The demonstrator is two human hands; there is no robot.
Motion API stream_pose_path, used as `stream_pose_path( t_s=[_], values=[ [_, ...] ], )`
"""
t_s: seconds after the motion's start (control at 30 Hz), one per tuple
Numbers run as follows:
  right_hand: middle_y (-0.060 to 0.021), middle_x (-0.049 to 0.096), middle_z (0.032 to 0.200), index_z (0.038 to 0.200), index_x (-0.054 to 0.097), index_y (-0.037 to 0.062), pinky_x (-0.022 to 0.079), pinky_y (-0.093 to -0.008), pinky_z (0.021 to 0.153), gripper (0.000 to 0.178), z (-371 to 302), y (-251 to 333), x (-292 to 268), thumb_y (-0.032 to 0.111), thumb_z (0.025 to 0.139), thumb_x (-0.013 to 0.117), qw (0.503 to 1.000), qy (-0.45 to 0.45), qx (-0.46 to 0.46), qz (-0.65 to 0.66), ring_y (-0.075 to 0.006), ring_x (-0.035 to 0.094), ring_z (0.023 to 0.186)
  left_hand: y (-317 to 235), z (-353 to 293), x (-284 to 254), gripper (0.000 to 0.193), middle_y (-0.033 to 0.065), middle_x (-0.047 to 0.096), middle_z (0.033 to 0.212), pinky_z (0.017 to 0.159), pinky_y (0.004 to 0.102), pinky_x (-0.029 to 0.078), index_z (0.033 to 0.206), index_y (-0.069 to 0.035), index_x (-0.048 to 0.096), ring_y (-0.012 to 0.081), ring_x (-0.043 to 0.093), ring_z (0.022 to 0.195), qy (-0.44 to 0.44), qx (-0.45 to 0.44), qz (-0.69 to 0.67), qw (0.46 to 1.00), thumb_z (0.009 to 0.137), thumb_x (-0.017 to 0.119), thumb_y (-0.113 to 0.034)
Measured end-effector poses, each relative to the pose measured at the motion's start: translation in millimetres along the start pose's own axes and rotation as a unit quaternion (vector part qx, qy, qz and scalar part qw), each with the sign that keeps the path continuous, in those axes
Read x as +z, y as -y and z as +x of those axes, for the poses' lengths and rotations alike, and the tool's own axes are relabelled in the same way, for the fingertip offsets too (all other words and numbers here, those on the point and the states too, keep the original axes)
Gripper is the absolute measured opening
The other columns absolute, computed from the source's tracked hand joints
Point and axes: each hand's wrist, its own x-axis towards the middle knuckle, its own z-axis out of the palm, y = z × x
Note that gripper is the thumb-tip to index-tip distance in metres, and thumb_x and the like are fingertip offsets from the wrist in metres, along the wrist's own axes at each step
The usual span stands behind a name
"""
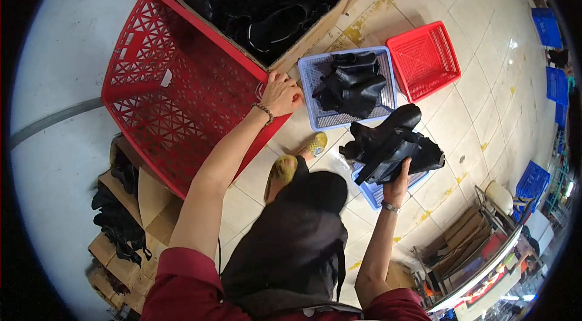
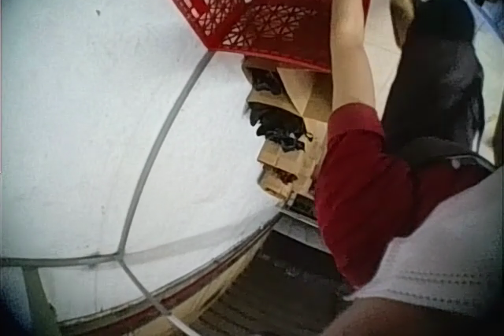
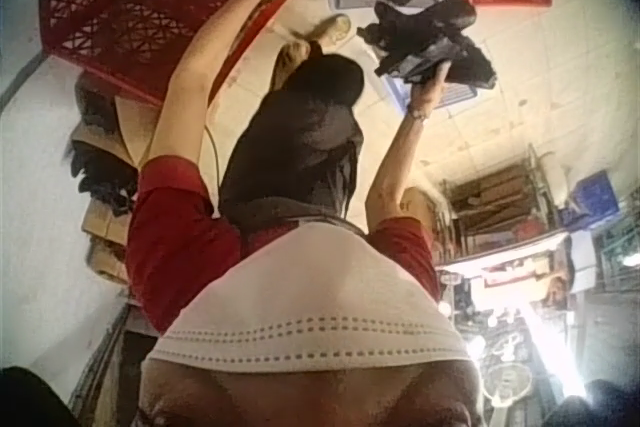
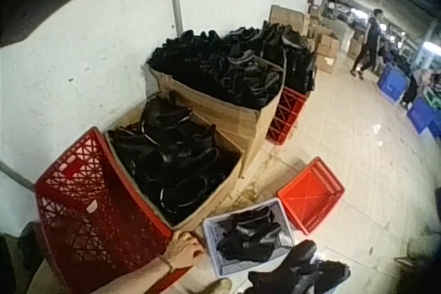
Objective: Applying glue to shoe uppers and organizing components in a factory setting.
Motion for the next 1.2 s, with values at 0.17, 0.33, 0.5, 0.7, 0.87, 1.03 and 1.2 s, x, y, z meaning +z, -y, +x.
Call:
stream_pose_path(
  t_s=[0.17,0.33,0.5,0.7,0.87,1.03,1.2],
  values=[
    [-0.0025,0.053,0.146,0.148,0.045,0.0188,0.036,-0.0451,0.115,0.074,-28.3,16.5,29.8,0.068,0.093,0.049,0.987,0.058,0.056,0.140,-0.0264,0.050,0.132,14.6,-0.1,-4.9,0.010,-0.0037,0.070,0.092,0.099,0.0486,0.033,0.076,-0.026,0.075,0.0220,0.058,0.102,0.002,0.012,0.004,1.000,0.080,0.068,-0.032],
    [-0.0075,0.063,0.130,0.136,0.056,0.0103,0.041,-0.0412,0.111,0.044,8.1,11.9,12.9,0.039,0.102,0.056,0.947,0.236,-0.174,0.132,-0.0248,0.056,0.122,12.6,3.2,-4.4,0.012,-0.0006,0.070,0.093,0.100,0.0473,0.032,0.076,-0.024,0.074,0.0228,0.057,0.103,-0.016,0.022,-0.009,1.000,0.080,0.068,-0.033],
    [-0.0064,0.065,0.124,0.130,0.058,0.0049,0.045,-0.0366,0.103,0.036,42.0,34.3,-6.0,0.028,0.103,0.055,0.962,0.172,-0.168,0.131,-0.0220,0.060,0.111,16.0,-2.3,-2.2,0.010,0.0003,0.069,0.093,0.104,0.0476,0.031,0.080,-0.023,0.075,0.0237,0.057,0.105,0.006,0.003,-0.005,1.000,0.079,0.069,-0.031],
    [-0.0077,0.065,0.124,0.131,0.057,0.0030,0.048,-0.0367,0.097,0.048,65.2,35.3,-20.6,0.037,0.097,0.061,0.976,0.150,-0.089,0.130,-0.0228,0.062,0.108,8.0,5.0,-7.7,0.009,-0.0001,0.068,0.095,0.103,0.0472,0.032,0.083,-0.022,0.075,0.0234,0.056,0.104,0.017,0.001,-0.012,1.000,0.079,0.071,-0.029],
    [-0.0090,0.065,0.123,0.132,0.056,0.0011,0.051,-0.0367,0.092,0.062,73.3,61.2,-40.6,0.046,0.091,0.067,0.988,0.097,-0.019,0.121,-0.0236,0.063,0.105,2.3,13.4,-24.9,0.015,-0.0009,0.066,0.094,0.103,0.0467,0.030,0.088,-0.021,0.075,0.0229,0.054,0.104,0.061,-0.035,-0.021,0.997,0.078,0.074,-0.032],
    [-0.0100,0.065,0.123,0.133,0.055,-0.0004,0.053,-0.0367,0.087,0.073,91.8,70.5,-24.9,0.053,0.087,0.072,0.986,0.061,0.047,0.147,-0.0242,0.064,0.103,-44.4,91.2,-28.6,0.047,0.0073,0.066,0.125,0.103,0.0356,0.042,0.131,-0.005,0.062,0.0204,0.058,0.118,0.178,-0.209,-0.537,0.798,0.093,0.068,-0.033],
    [-0.0074,0.065,0.116,0.133,0.052,-0.0030,0.051,-0.0338,0.085,0.100,101.8,92.3,-7.9,0.051,0.060,0.092,0.989,0.075,0.126,-0.024,-0.0194,0.062,0.100,-156.0,185.1,-47.1,0.084,0.0137,0.061,0.134,0.105,0.0277,0.041,0.150,0.005,0.035,0.0166,0.056,0.123,0.403,-0.100,-0.608,0.677,0.087,0.076,-0.032]
  ],
)
